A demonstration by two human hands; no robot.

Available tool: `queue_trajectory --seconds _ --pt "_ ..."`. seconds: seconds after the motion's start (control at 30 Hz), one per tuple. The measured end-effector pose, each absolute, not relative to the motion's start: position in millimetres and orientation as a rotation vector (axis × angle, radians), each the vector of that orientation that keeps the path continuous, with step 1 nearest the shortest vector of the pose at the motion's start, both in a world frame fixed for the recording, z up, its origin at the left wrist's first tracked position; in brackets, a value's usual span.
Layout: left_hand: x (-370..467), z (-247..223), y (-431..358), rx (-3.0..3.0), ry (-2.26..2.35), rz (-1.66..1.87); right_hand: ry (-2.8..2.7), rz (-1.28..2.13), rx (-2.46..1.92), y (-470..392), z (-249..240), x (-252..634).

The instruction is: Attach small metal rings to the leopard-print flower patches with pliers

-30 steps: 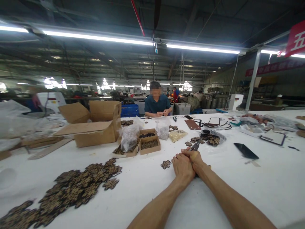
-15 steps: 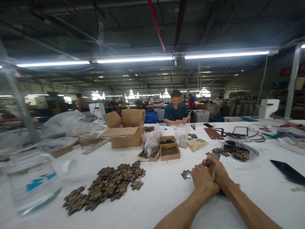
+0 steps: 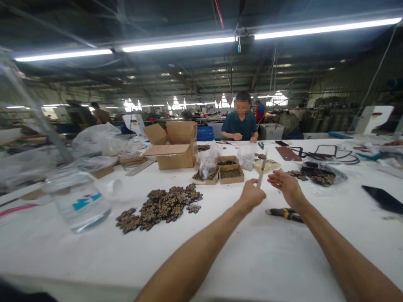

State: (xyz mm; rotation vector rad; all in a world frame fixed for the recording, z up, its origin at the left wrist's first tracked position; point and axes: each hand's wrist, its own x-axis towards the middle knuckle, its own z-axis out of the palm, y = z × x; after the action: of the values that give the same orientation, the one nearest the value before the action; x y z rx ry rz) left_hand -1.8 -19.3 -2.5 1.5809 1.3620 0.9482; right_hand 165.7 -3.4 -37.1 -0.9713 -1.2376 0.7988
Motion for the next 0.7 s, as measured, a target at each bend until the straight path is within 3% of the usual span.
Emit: queue_trajectory --seconds 0.23,0.43,0.7 --pt "-112 -16 1 1.417 0.944 0.934 -1.438 0.786 -1.197 6 -70 160" --pt "-127 -39 -12 1.165 0.702 0.754 -1.896 0.576 -1.328 17 -84 116" --pt "-143 -39 -14 1.09 0.478 0.632 -2.122 0.561 -1.426 39 -93 110"
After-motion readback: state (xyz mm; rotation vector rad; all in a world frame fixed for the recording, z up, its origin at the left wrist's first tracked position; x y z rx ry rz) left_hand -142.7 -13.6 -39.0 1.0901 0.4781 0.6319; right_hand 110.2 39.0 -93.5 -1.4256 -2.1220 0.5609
